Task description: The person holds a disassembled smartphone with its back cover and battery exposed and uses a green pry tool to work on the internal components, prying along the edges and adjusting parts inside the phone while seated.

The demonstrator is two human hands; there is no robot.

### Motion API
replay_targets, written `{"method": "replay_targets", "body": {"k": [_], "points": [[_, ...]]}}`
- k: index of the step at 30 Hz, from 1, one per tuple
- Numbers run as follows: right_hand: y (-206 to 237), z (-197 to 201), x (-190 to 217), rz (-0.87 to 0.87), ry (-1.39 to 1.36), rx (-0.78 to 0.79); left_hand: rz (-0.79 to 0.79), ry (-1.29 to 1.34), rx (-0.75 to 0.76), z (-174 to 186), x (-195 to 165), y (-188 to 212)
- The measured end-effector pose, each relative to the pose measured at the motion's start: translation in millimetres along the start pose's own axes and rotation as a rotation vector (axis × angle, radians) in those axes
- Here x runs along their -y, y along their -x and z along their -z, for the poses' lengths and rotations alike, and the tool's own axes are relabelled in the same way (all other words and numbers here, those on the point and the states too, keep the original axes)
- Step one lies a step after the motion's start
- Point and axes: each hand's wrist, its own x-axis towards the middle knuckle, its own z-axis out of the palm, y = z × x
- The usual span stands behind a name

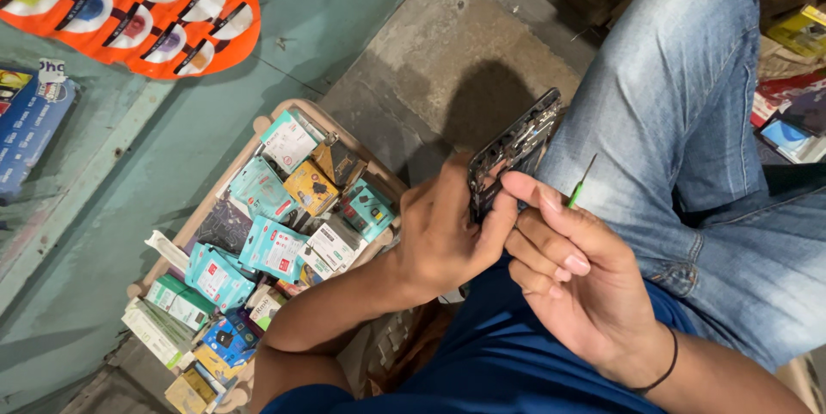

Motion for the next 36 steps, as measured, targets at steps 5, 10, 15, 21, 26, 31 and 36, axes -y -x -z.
{"method": "replay_targets", "body": {"k": [5, 10, 15, 21, 26, 31, 36], "points": [[-2, -1, 0, 0.016, 0.044, -0.070, -0.004, -0.005, 0.004, 0, 0, -1], [-3, -2, 1, 0.026, 0.055, -0.110, -0.003, -0.026, 0.013, -2, 2, -1], [-4, -2, 0, 0.036, 0.072, -0.141, 0.006, -0.036, 0.015, -3, 3, 0], [-5, -4, 1, 0.047, 0.084, -0.144, 0.008, -0.040, 0.020, -4, 4, -1], [-4, -10, 5, 0.098, 0.246, -0.201, 0.043, 0.028, 0.055, -3, 4, -4], [-2, -14, 11, 0.061, 0.287, -0.164, 0.145, 0.228, -0.016, -10, 1, -1], [2, -15, 11, 0.049, 0.259, -0.095, -0.036, 0.018, 0.063, -6, 7, 1]]}}
